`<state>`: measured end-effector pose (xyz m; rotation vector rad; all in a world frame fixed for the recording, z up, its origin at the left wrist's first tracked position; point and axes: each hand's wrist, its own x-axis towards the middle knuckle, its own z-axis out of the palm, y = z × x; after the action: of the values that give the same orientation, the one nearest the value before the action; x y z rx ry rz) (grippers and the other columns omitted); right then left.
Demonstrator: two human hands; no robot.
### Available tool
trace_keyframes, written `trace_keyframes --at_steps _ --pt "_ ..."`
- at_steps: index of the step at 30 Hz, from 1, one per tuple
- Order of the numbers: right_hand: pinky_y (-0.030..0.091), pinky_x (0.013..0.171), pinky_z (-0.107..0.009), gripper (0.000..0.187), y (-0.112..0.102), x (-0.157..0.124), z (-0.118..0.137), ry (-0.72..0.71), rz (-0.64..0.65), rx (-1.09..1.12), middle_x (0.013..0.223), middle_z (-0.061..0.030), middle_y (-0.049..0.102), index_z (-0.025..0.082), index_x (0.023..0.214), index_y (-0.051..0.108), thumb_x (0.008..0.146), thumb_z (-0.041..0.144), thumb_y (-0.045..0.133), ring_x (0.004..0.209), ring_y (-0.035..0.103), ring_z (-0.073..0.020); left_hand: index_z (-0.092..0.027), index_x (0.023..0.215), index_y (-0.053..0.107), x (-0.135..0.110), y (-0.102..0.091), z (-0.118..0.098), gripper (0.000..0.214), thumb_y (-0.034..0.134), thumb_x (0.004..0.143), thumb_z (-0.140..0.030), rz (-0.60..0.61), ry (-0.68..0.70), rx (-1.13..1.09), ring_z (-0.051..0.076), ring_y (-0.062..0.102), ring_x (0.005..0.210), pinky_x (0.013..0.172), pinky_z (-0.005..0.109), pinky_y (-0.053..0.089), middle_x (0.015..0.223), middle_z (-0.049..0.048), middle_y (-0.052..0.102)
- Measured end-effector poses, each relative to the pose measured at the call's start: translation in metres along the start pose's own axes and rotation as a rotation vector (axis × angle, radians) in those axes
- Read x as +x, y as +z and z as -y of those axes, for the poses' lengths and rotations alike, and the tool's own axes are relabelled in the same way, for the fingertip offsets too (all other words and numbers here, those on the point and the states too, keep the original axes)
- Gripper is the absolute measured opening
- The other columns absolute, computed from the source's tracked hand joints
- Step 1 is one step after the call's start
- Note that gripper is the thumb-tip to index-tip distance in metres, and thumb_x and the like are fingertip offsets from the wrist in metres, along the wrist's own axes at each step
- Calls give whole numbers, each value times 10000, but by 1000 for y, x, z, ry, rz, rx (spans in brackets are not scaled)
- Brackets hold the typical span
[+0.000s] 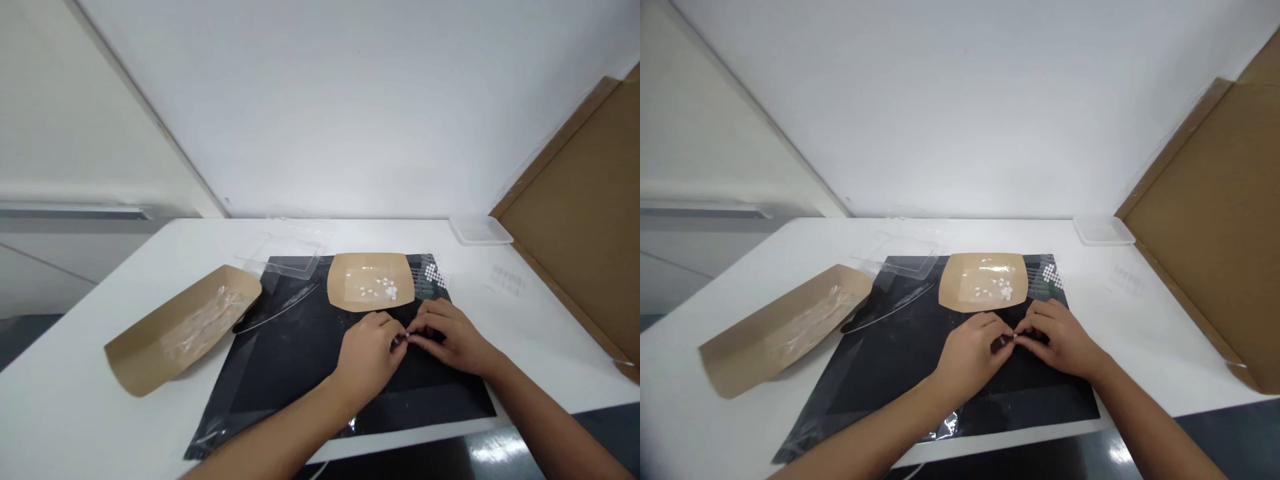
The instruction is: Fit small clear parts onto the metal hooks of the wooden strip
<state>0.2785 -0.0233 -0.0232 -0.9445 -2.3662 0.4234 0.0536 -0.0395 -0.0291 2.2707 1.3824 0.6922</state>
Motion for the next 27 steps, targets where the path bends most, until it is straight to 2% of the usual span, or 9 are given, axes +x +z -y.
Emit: trace_keyframes --at_steps 27 --pt "408 755 -357 32 5 3 3 12 39 0 861 -2 637 233 1048 671 1029 235 645 781 589 -166 -215 826 775 1 2 1 70 785 874 -166 -24 34 27 200 684 857 719 298 483 877 9 769"
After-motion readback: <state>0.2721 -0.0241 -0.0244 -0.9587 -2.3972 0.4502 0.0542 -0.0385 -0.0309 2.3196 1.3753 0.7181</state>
